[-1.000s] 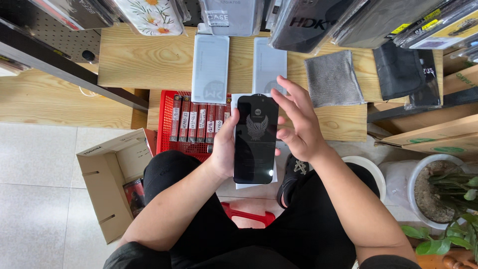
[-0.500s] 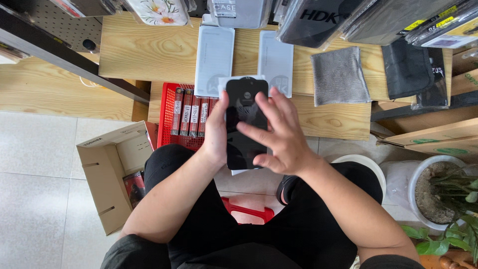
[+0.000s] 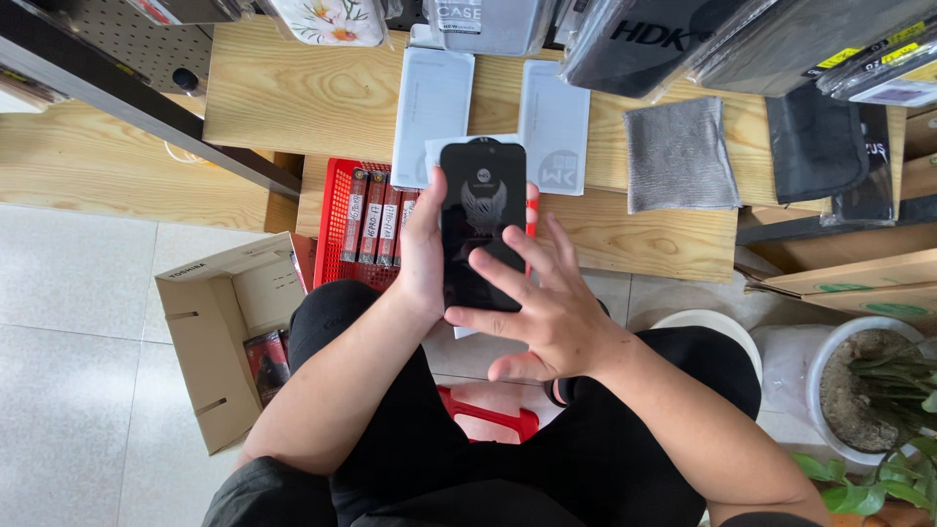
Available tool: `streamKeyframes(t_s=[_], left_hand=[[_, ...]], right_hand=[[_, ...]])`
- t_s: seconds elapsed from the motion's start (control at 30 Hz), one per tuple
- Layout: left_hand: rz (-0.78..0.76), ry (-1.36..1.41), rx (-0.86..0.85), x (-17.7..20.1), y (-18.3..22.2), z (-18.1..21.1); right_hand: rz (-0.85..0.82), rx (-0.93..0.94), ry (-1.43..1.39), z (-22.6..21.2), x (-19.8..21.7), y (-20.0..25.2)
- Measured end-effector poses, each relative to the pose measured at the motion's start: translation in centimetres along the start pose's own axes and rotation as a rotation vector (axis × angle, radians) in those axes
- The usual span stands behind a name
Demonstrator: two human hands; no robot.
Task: The person repeatedly takes a black rectangular item out of a white paper sleeve, wipes the item with their hand, and places it back into the sleeve. They handle multiple identical items from a red basket on a wooden table.
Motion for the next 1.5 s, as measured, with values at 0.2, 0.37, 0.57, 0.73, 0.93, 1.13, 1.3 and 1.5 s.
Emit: streamKeyframes(t_s=[0.2, 0.37, 0.57, 0.73, 0.93, 1.13, 1.3, 1.5], left_hand=[[0.114, -0.085, 0.006, 0.3, 0.3, -2.9], [0.166, -0.184, 0.017, 0.0, 1.2, -3.9], [0.172, -0.154, 0.033, 1.1, 1.6, -5.1], [0.140, -0.108, -0.043, 0.5, 1.2, -4.0], [0.049, -0.154, -0.065, 0.6, 0.5, -1.7], [0.035, -0.012, 0.025, 1.1, 0.1, -1.7], [0.113, -0.218, -0.034, -0.4, 0.5, -3.2], [0.116, -0.103, 0.078, 1.0, 0.7, -4.7]], right_hand=[[0.057, -0.069, 0.089, 3.8, 1.4, 0.3], [0.133, -0.170, 0.064, 6.9, 3.5, 0.9], [0.169, -0.242, 0.058, 7.8, 5.0, 1.4], [0.204, -0.249, 0.067, 7.7, 4.4, 1.8], [0.123, -0.039, 0.028, 0.1, 1.1, 0.1], [0.019, -0.001, 0.045, -0.2, -0.1, 0.0], [0.034, -0.060, 0.125, 3.4, 1.4, 0.6], [0.154, -0.227, 0.060, 7.1, 4.4, 1.3]])
Point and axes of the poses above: each hand's wrist, its own y-axis away from the middle knuckle, its own x-axis out of the back of the hand, z = x × y, the point moved 8 cm from there along -y, towards the middle knuckle, and after that the axes turned 6 degrees about x, right-handed, at the moved point
